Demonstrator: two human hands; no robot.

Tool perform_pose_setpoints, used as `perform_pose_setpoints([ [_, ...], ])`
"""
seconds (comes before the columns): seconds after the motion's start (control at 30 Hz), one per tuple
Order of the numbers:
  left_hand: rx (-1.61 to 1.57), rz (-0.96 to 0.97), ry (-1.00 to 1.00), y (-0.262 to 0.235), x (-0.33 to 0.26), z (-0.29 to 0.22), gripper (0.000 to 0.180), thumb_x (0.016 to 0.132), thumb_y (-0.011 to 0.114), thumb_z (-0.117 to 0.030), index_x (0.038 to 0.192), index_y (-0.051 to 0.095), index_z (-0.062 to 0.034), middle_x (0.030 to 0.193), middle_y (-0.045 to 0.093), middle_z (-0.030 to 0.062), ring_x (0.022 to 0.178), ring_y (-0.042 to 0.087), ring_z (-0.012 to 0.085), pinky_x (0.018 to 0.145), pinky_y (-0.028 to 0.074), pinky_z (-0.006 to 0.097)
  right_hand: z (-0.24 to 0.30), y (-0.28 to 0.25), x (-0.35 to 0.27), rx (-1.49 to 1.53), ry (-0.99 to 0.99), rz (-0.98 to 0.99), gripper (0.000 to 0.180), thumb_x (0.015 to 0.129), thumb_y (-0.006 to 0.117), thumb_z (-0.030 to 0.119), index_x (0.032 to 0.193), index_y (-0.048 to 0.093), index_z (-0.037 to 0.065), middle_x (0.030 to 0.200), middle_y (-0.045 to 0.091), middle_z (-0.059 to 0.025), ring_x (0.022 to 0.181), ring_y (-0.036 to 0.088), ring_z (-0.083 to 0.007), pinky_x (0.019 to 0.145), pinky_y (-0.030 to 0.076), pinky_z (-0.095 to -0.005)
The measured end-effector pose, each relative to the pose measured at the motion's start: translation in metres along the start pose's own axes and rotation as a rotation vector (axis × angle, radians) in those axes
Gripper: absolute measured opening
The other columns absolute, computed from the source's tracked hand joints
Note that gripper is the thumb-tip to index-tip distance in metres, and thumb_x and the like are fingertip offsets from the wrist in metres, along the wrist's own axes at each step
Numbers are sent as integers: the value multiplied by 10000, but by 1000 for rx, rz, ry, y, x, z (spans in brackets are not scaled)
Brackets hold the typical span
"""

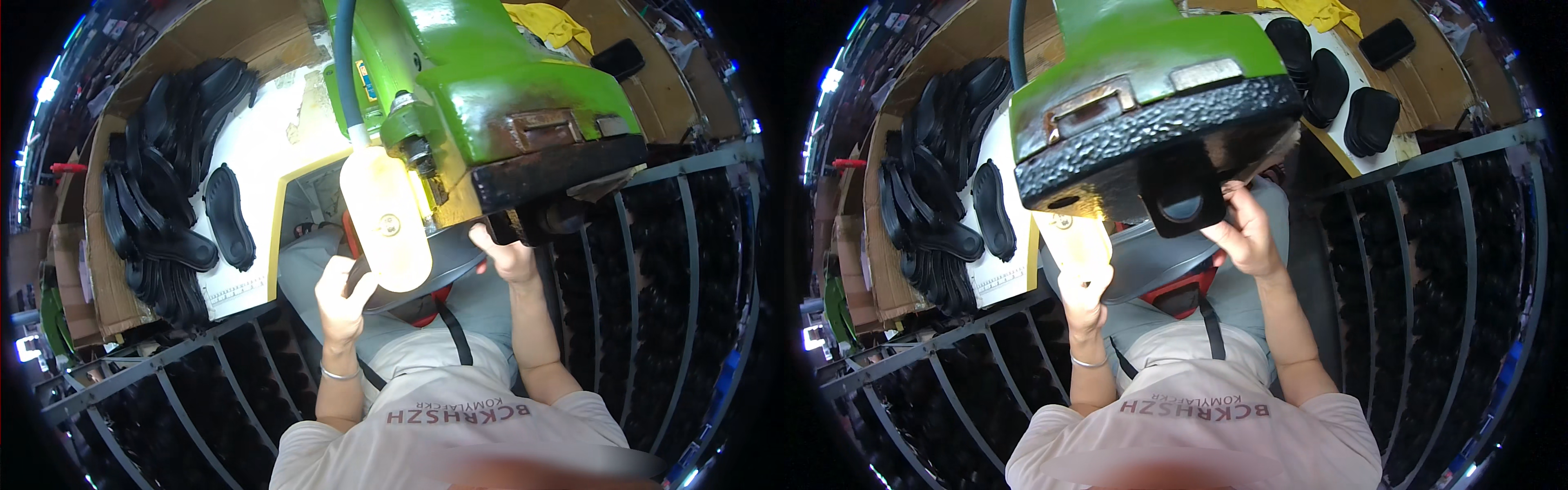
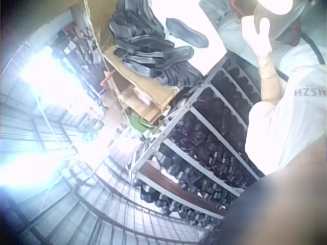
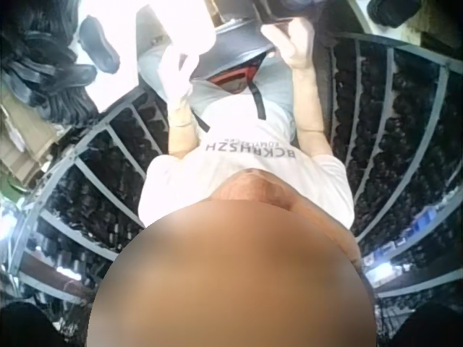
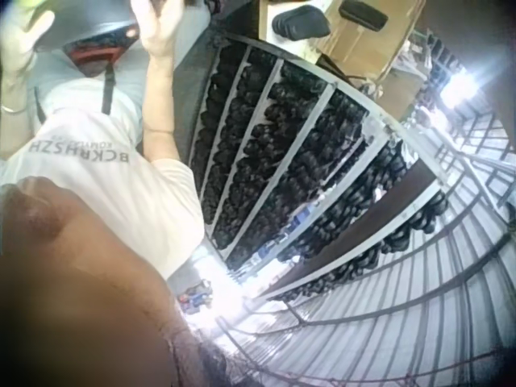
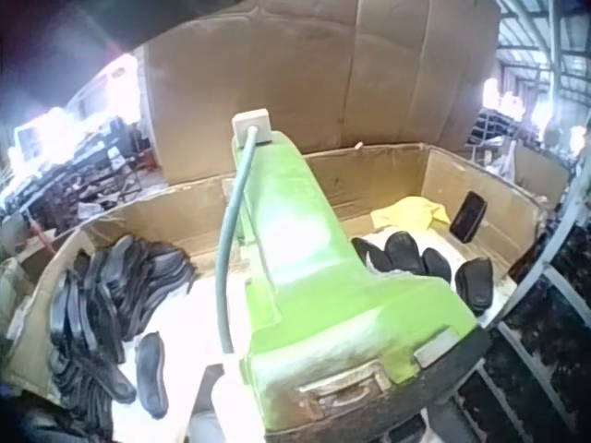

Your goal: Buffing the edges of shoe soles using a specialized industrial machine.

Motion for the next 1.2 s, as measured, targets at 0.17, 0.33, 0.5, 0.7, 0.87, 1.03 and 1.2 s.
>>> perform_pose_setpoints([
  [0.17, 148, 70, -202, -19, -17, 38, 193, 741, 714, 16, 776, 528, -19, 812, 594, 31, 729, 538, 73, 670, 435, 207, -4, 21, 4, -71, 60, 21, 319, 790, 675, 48, 1062, 535, -39, 794, 610, -13, 564, 520, -14, 391, 410, -145],
  [0.33, 140, 159, -224, 37, -43, 72, 254, 763, 726, -22, 979, 603, 29, 895, 651, 56, 784, 594, 90, 706, 490, 229, -7, 25, 19, -153, -133, 34, 157, 746, 731, 69, 817, 629, -27, 737, 657, -35, 608, 575, -53, 523, 454, -196],
  [0.5, 327, 231, -80, 51, -27, 43, 240, 772, 701, -39, 991, 630, 29, 900, 659, 43, 798, 586, 82, 721, 488, 233, 26, 1, 8, -613, -278, -10, 173, 730, 755, 115, 762, 632, -2, 633, 565, 9, 561, 493, -28, 497, 394, -194],
  [0.7, 1301, -572, 615, -118, 50, -16, 526, 789, 666, -181, 1232, 471, 23, 1178, 527, 225, 1153, 452, 378, 1005, 316, 476, 62, -115, -21, 83, -274, -736, 269, 878, 561, 166, 1063, 469, -6, 781, 595, -82, 443, 512, -80, 339, 407, -213],
  [0.87, 1626, -657, 292, -175, 78, 27, 509, 721, 666, -215, 1184, 545, -41, 1266, 457, 242, 1202, 389, 392, 1009, 305, 476, 26, -99, 59, 647, -316, -536, 393, 866, 508, 91, 1222, 363, 8, 996, 557, -191, 677, 652, -307, 529, 573, -385],
  [1.03, 1266, -694, 232, -171, 81, 9, 437, 722, 702, -135, 1110, 575, 21, 1234, 500, 217, 1097, 499, 339, 975, 372, 410, 11, -84, 150, 842, -307, -535, 616, 917, 478, 112, 1388, 82, 110, 1052, 493, -231, 791, 631, -321, 633, 564, -399],
  [1.2, 482, -501, 369, -125, 31, -47, 547, 663, 729, 18, 1166, 515, 35, 1132, 546, 120, 1018, 544, 227, 941, 420, 356, -12, -48, 119, 557, -69, -475, 643, 917, 528, 170, 1403, 111, 117, 1013, 505, -205, 811, 627, -285, 669, 552, -394],
])
Point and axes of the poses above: each hand's wrist, its own x-axis towards the middle knuckle, its own y-axis out of the palm, z = x × y, the point moved 4 cm from there along x, towards the middle knuckle
